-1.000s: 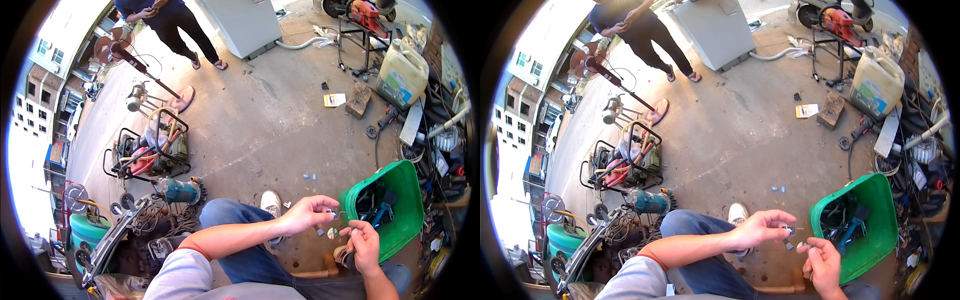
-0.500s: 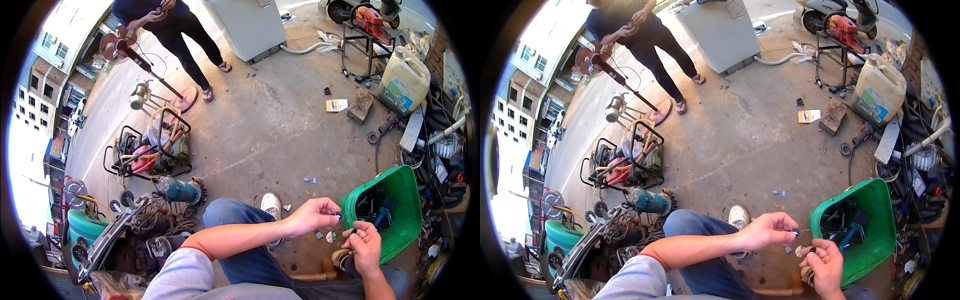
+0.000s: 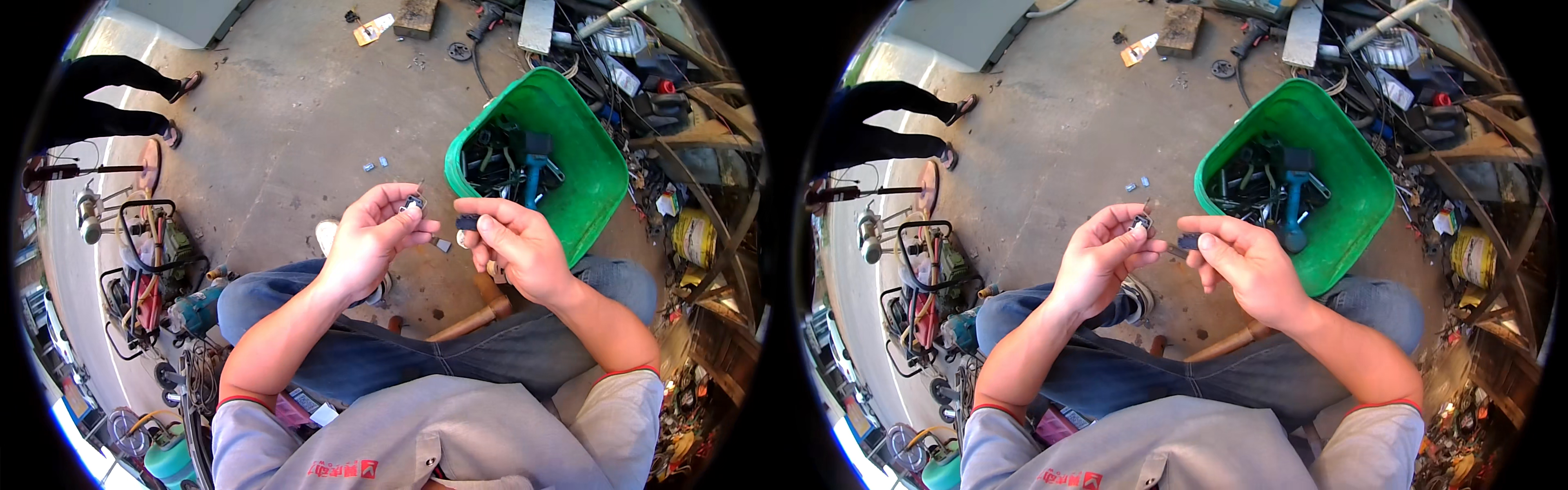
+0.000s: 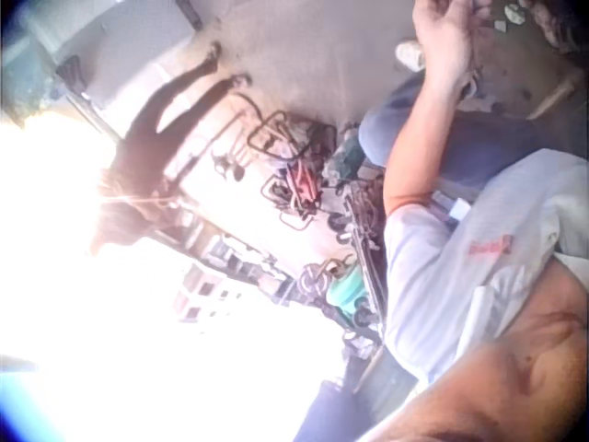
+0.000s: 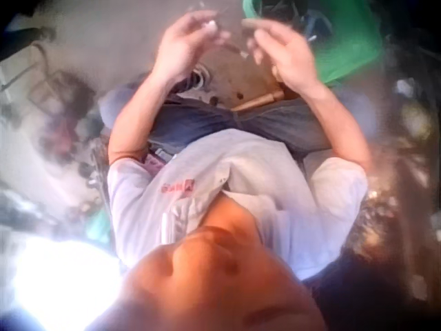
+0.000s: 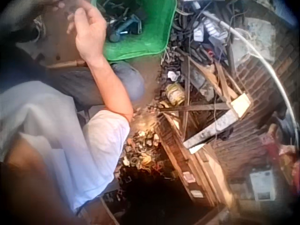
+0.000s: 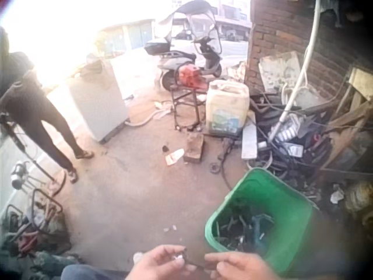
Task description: The person sits on a low stool and uses a flathead screwdriver to pry open and manipulate a small black electrical connector. They repeatedly insert and remove a white plastic component from the black housing, adjusting the internal metal contacts with the tool.
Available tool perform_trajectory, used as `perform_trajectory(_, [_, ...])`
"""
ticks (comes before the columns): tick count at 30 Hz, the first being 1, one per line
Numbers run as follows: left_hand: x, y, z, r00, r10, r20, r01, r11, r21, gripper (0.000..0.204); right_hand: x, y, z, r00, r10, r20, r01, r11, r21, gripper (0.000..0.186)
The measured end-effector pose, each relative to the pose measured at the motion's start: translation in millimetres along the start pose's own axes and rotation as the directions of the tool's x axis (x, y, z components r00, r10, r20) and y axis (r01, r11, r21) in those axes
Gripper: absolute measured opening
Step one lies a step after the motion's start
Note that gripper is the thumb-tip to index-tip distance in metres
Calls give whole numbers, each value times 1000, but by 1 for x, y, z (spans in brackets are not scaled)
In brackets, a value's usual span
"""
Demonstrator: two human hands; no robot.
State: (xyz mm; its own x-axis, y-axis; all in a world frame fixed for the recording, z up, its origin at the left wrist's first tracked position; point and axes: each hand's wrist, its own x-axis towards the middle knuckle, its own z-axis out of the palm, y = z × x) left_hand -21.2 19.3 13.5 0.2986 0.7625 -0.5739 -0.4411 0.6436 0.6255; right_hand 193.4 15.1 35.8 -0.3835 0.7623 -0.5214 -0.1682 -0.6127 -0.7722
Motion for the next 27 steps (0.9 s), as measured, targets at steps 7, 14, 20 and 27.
perform_trajectory(7, [1,-4,-2,998,-33,-62,36,998,44,22,1,1,0,1000,28,-5,-28,999,20,32])
perform_trajectory(14, [1,-9,-5,998,-66,0,66,995,-68,22,3,1,2,999,32,2,-32,999,27,27])
perform_trajectory(20, [-1,-9,3,996,-83,11,84,990,-111,30,5,3,-3,999,-44,-27,44,999,7,20])
perform_trajectory(27, [-3,-8,5,997,-75,24,78,986,-147,29,3,-9,4,981,-171,-96,174,984,26,16])
